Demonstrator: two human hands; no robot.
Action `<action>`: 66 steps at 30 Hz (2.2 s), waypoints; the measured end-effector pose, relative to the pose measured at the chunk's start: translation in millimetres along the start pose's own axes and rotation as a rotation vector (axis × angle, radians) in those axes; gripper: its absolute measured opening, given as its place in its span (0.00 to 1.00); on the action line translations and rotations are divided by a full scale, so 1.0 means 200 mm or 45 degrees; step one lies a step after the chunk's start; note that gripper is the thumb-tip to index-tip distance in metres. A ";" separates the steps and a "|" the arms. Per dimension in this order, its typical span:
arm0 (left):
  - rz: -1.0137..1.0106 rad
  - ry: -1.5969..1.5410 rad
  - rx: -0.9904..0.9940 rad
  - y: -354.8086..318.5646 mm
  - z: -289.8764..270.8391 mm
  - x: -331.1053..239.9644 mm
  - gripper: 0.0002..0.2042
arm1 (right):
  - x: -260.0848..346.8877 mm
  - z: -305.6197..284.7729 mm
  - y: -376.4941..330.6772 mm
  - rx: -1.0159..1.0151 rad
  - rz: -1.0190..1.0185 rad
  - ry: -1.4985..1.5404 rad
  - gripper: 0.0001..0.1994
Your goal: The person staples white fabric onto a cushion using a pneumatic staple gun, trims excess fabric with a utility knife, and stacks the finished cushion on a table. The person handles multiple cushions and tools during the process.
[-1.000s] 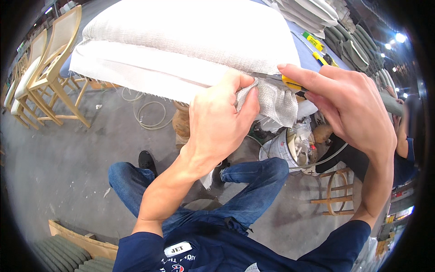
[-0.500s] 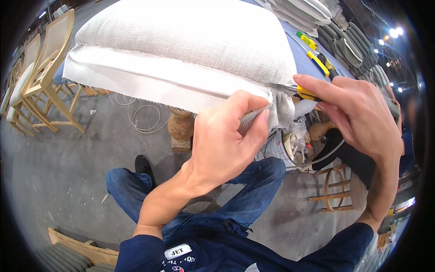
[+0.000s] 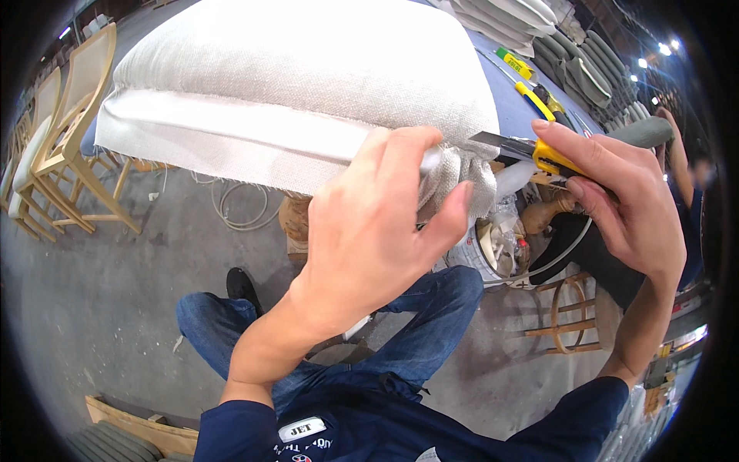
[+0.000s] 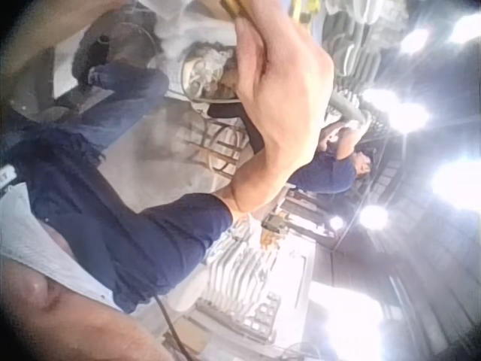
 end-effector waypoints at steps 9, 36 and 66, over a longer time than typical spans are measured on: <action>-0.142 0.272 0.089 0.00 0.11 -0.03 0.17 | 0.02 0.00 0.00 0.036 -0.050 -0.073 0.27; -0.141 0.197 0.021 0.00 0.14 -0.04 0.13 | 0.01 0.05 0.01 0.012 0.020 -0.213 0.28; -0.035 -0.543 -0.041 -0.12 0.17 0.03 0.08 | 0.07 0.09 -0.01 0.025 0.105 -0.341 0.27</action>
Point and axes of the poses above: each hand's wrist, its own y-axis towards the middle knuckle, its own z-axis out of the palm, x = y × z, the point moved 1 cm from there along y, towards the middle knuckle, and after that the axes turned 8 degrees about x, right-handed, at the moved point
